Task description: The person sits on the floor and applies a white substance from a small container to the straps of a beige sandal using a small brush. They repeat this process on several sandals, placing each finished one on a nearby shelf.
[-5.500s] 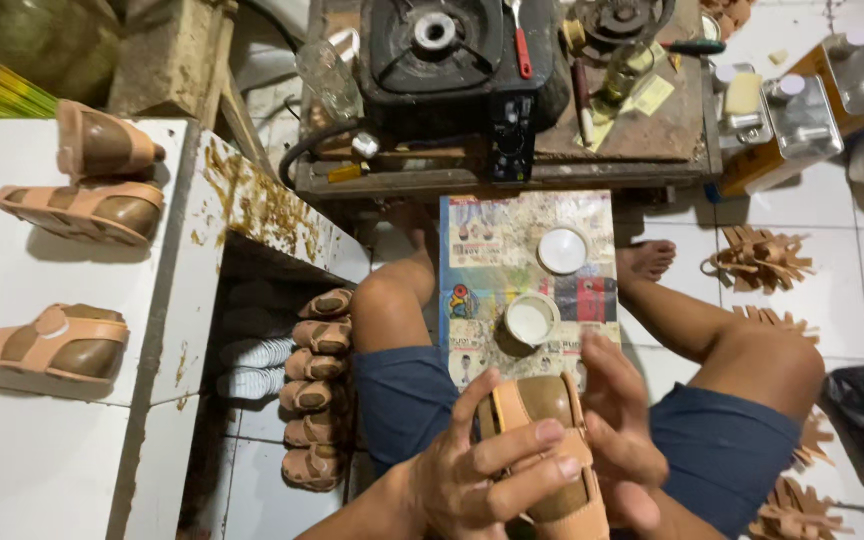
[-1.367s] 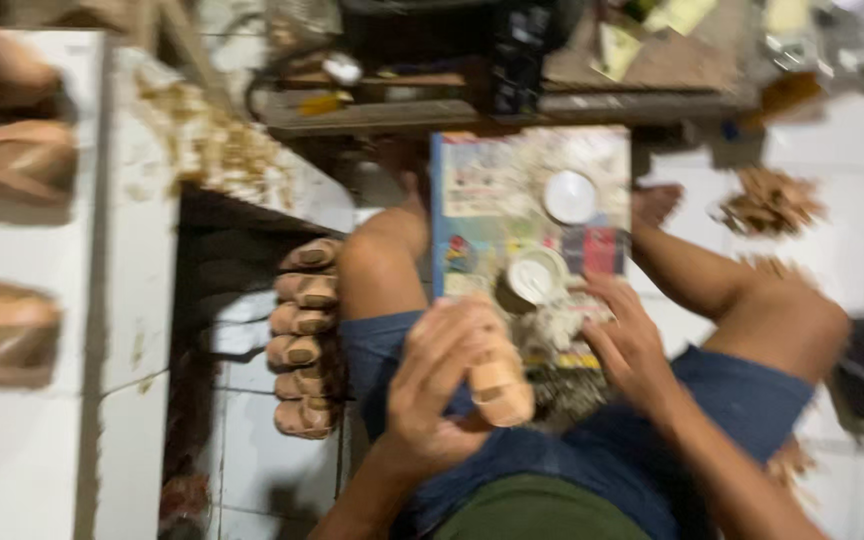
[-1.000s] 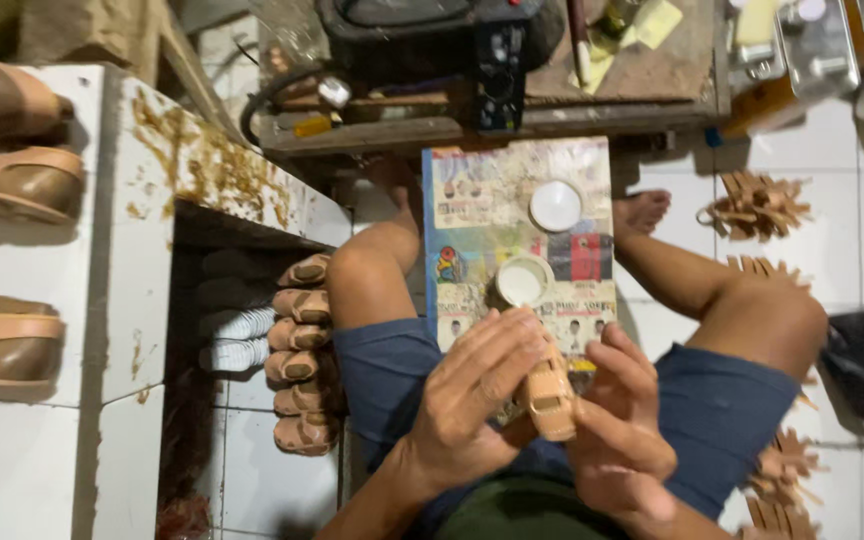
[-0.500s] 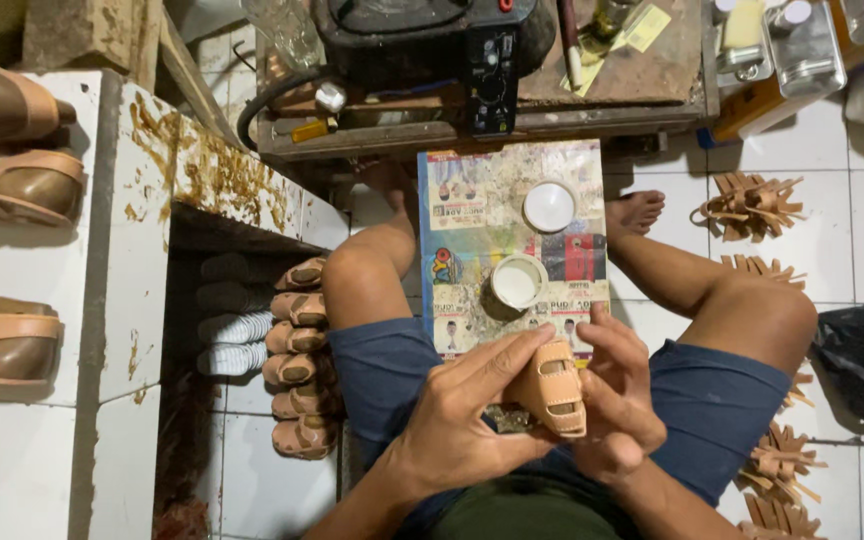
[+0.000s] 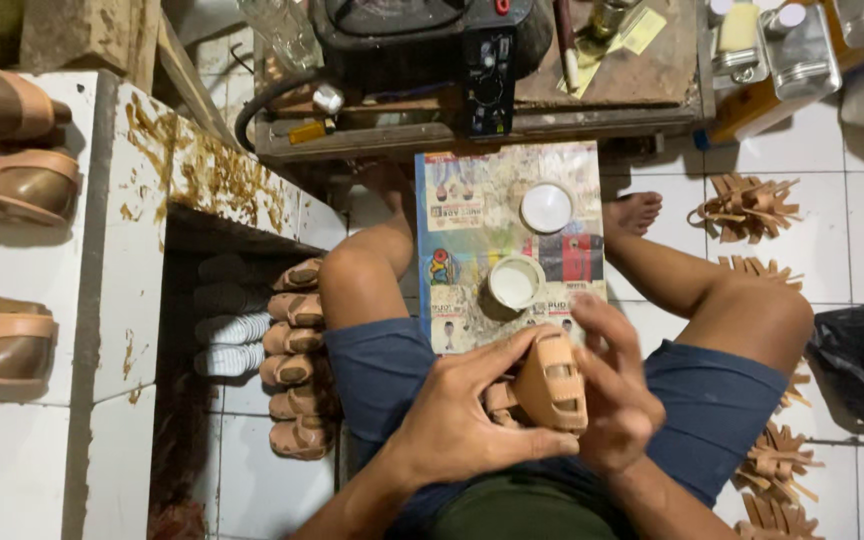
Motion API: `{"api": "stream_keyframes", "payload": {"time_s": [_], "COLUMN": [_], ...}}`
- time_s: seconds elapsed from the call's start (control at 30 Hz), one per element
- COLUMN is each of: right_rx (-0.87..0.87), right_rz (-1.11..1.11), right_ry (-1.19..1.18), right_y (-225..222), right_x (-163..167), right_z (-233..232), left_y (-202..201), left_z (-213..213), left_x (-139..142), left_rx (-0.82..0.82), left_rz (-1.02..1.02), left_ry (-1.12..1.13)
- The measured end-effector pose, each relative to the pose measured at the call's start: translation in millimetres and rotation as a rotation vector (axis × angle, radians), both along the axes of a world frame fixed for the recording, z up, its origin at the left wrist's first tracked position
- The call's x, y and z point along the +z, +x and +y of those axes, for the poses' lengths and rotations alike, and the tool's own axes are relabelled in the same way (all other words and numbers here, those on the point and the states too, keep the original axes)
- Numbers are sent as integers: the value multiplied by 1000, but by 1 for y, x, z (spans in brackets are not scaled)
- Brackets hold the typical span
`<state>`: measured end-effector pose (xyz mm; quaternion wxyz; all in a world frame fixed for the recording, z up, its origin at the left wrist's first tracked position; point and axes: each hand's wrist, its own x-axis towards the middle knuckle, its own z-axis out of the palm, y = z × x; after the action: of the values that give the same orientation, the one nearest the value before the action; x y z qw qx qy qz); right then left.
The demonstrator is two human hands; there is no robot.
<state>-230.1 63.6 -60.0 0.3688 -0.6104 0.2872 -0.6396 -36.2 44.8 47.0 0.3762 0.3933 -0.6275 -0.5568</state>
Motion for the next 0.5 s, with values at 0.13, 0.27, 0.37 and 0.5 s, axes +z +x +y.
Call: {"api": "stream_keyframes", "payload": {"time_s": [0.13, 0.27, 0.37, 0.5], "right_rx": [-44, -33, -72, 80], "right_rz": [8, 154, 102, -44], "right_ry": [-217, -25, -151, -40], "right_y": [1, -2, -4, -1], "right_x": [-2, 0, 3, 3], "right_z": [-5, -9, -5, 2], "left_y": [-1, -4, -7, -7], "left_z": [-1, -1, -1, -2], "left_x": [2, 0, -2, -4], "left_rx": [-63, -114, -86, -99], "left_rz": [202, 323, 388, 374], "left_ry": [272, 501, 496, 480]}}
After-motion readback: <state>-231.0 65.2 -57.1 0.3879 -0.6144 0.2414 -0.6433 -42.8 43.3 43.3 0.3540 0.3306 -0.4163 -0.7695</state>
